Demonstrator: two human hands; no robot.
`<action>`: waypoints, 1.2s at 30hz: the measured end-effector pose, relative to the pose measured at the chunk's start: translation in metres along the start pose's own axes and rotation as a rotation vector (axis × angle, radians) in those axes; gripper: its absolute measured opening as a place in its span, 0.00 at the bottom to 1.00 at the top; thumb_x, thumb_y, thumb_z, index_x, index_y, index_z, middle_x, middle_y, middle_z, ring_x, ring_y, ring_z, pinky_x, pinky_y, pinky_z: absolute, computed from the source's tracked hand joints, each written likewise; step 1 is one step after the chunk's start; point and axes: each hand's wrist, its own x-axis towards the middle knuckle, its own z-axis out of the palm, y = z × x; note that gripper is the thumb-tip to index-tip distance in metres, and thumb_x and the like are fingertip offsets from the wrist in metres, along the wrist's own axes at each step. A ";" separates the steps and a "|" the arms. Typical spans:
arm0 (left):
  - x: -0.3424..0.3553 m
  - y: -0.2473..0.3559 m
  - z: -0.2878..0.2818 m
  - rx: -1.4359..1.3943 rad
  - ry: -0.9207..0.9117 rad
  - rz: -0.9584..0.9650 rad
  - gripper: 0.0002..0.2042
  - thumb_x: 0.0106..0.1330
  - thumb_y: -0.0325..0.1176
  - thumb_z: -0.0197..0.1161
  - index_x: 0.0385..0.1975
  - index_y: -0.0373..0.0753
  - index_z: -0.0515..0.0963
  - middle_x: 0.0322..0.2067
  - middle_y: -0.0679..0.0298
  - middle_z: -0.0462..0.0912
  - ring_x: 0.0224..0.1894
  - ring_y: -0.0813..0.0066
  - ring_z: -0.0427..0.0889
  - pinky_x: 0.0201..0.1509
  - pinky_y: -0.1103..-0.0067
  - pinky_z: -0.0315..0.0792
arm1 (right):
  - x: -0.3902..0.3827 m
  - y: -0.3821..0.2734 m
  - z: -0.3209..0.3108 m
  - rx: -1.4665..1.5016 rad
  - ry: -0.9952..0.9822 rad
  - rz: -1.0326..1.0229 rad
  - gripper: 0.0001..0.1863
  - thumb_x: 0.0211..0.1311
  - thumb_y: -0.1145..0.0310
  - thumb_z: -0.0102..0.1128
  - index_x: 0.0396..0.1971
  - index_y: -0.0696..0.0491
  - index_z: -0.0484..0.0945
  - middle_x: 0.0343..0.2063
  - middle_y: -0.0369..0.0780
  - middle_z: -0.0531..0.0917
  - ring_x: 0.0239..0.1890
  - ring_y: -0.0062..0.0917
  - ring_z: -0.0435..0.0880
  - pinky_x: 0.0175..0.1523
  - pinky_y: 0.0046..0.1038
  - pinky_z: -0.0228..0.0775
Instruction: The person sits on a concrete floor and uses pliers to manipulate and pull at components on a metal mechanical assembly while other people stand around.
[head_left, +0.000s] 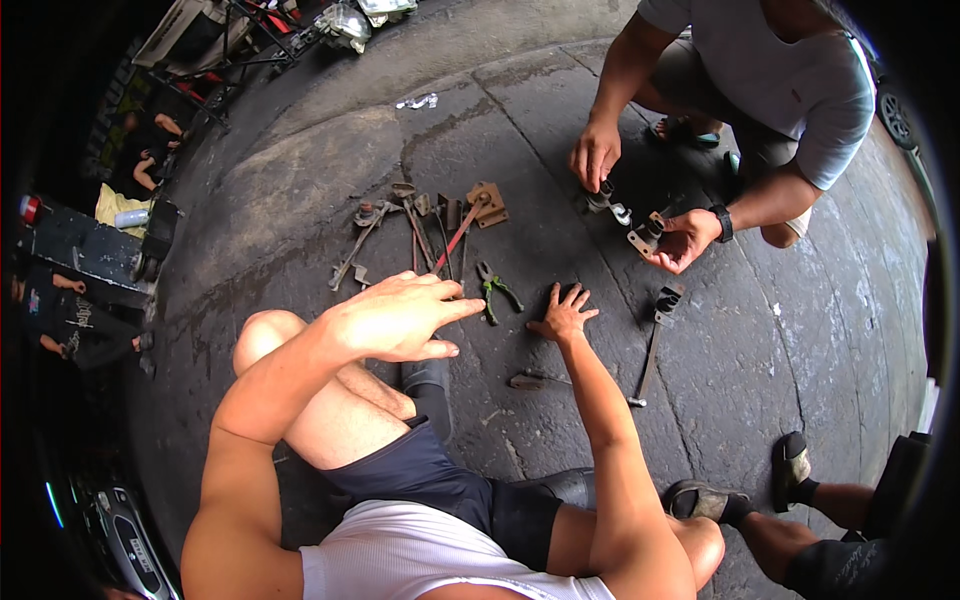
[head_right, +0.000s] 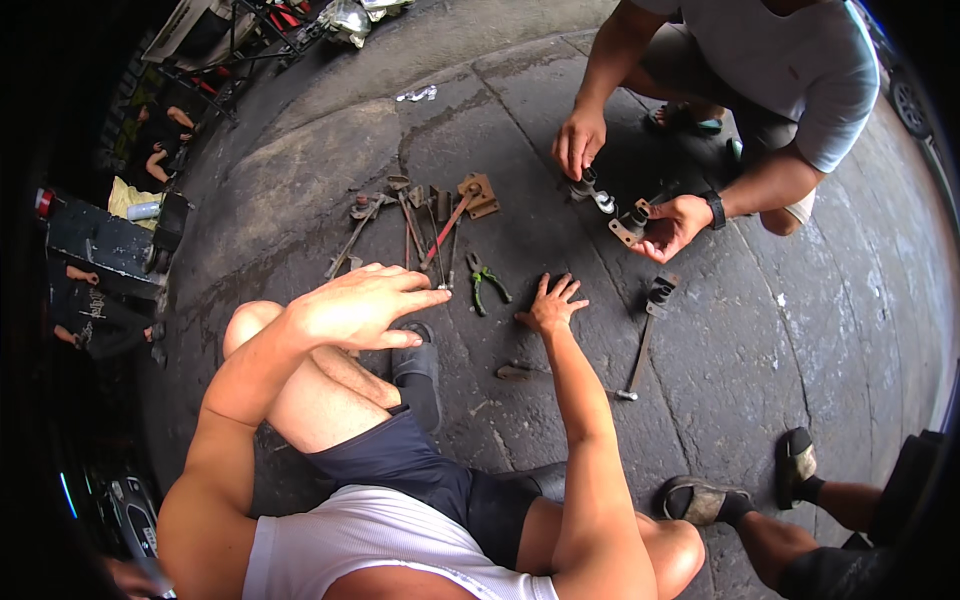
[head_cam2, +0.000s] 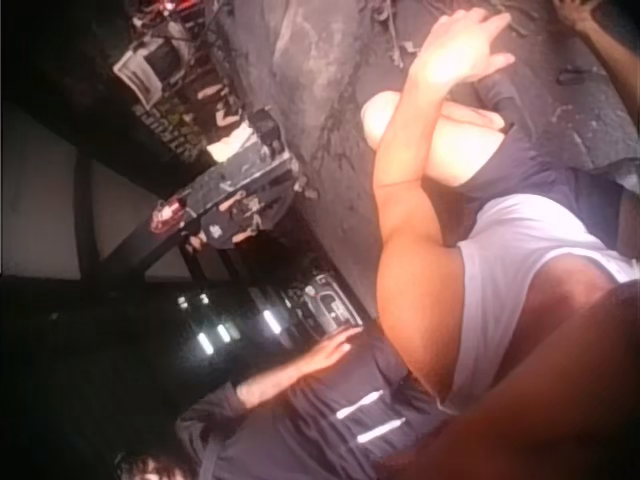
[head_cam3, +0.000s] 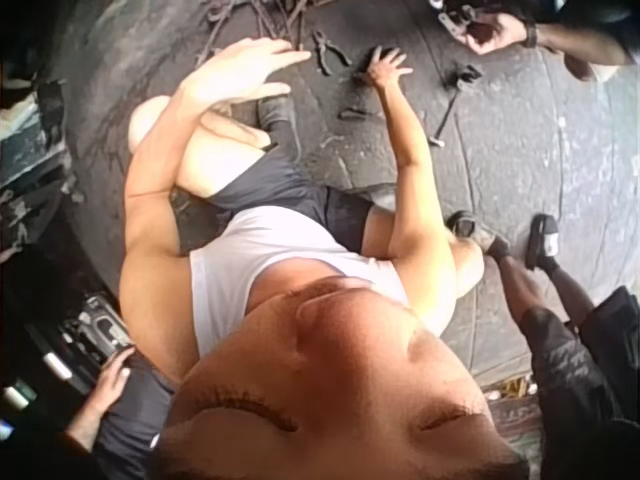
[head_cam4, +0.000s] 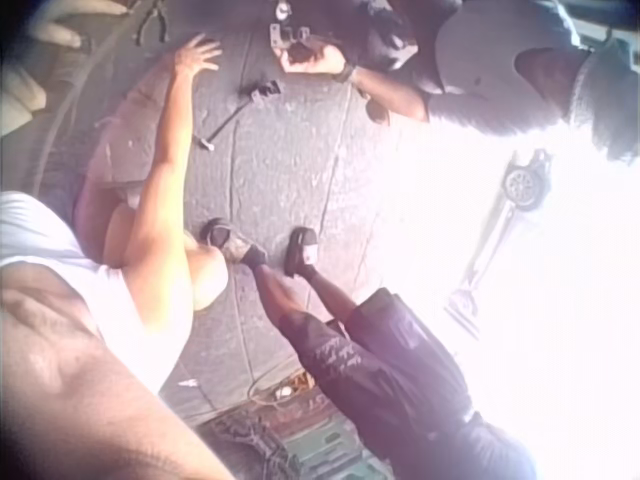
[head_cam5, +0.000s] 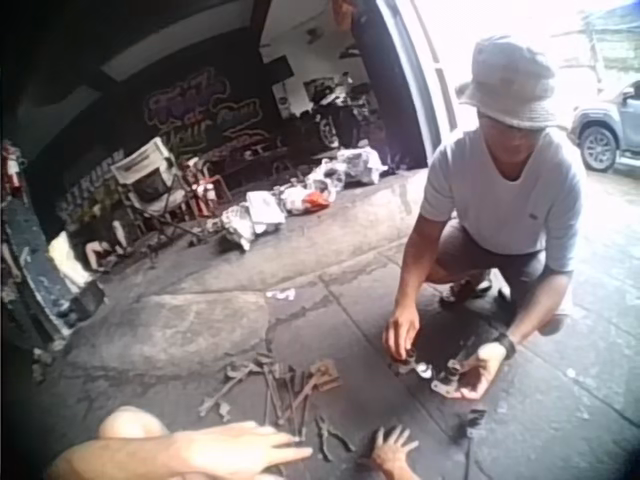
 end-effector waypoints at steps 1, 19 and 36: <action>0.000 0.000 0.000 -0.008 -0.004 0.001 0.33 0.66 0.48 0.65 0.71 0.46 0.66 0.61 0.54 0.74 0.62 0.55 0.74 0.66 0.60 0.68 | 0.000 0.001 -0.001 -0.001 -0.011 0.003 0.67 0.48 0.35 0.73 0.79 0.48 0.41 0.76 0.61 0.38 0.77 0.64 0.35 0.66 0.78 0.43; 0.001 0.002 0.002 0.009 0.002 -0.001 0.33 0.66 0.48 0.65 0.71 0.46 0.67 0.61 0.53 0.74 0.62 0.55 0.74 0.66 0.62 0.68 | -0.003 0.002 -0.002 -0.053 0.024 0.011 0.65 0.49 0.32 0.71 0.78 0.47 0.44 0.76 0.58 0.42 0.77 0.62 0.39 0.65 0.78 0.46; 0.003 0.003 0.005 0.014 0.012 0.017 0.33 0.66 0.49 0.65 0.70 0.46 0.67 0.60 0.53 0.75 0.62 0.56 0.75 0.66 0.61 0.68 | 0.005 0.020 0.012 -0.012 0.131 -0.096 0.68 0.45 0.30 0.71 0.77 0.53 0.46 0.78 0.52 0.41 0.80 0.49 0.34 0.76 0.63 0.34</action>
